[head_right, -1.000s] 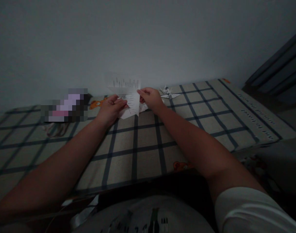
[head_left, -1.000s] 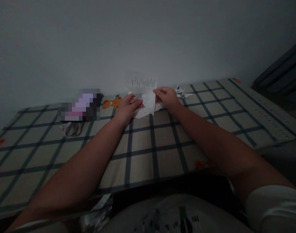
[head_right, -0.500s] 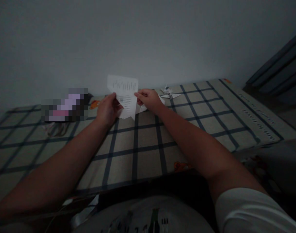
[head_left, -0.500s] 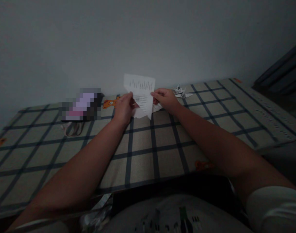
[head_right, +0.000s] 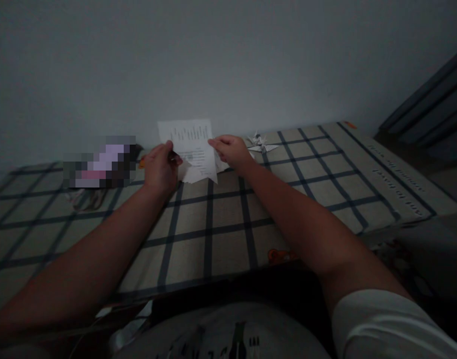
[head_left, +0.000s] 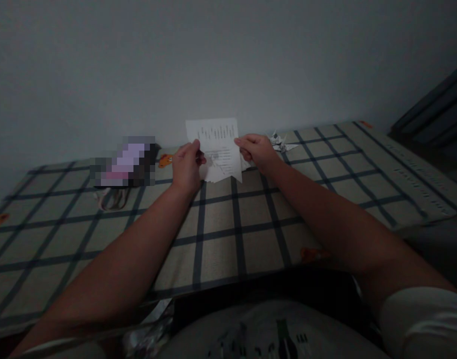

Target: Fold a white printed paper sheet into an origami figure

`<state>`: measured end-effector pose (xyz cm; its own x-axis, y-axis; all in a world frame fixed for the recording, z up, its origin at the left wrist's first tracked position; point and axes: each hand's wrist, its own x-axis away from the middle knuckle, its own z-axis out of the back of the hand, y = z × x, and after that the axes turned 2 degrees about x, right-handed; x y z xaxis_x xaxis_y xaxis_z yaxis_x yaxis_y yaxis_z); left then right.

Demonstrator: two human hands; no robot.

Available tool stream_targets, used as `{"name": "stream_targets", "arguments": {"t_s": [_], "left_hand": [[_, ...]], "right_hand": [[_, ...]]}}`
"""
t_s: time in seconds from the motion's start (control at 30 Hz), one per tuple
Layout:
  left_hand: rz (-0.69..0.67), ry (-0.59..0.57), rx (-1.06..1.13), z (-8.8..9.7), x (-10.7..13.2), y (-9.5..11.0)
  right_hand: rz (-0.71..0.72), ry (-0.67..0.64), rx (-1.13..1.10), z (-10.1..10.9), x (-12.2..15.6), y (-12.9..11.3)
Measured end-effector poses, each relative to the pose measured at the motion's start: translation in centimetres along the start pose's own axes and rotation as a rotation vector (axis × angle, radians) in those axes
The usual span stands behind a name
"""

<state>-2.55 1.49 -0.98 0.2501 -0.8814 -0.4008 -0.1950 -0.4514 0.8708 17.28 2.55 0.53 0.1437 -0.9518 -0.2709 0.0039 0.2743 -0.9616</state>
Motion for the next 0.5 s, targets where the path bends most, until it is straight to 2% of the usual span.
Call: {"name": "stream_targets", "arguments": {"t_s": [0.13, 0.2, 0.33, 0.5], "left_hand": [[-0.036, 0.026, -0.034, -0.2, 0.2, 1.0], [0.007, -0.012, 0.042, -0.4, 0.3, 1.6], [0.064, -0.052, 0.092, -0.8, 0.6, 2.3], [0.06, -0.051, 0.067, -1.0, 1.4, 3.0]], "right_hand": [[0.035, 0.122, 0.008, 0.2, -0.3, -0.3], [0.046, 0.148, -0.002, 0.2, -0.4, -0.5], [0.017, 0.096, -0.039, 0.4, -0.4, -1.0], [-0.003, 0.064, -0.101, 0.5, -0.2, -1.6]]}}
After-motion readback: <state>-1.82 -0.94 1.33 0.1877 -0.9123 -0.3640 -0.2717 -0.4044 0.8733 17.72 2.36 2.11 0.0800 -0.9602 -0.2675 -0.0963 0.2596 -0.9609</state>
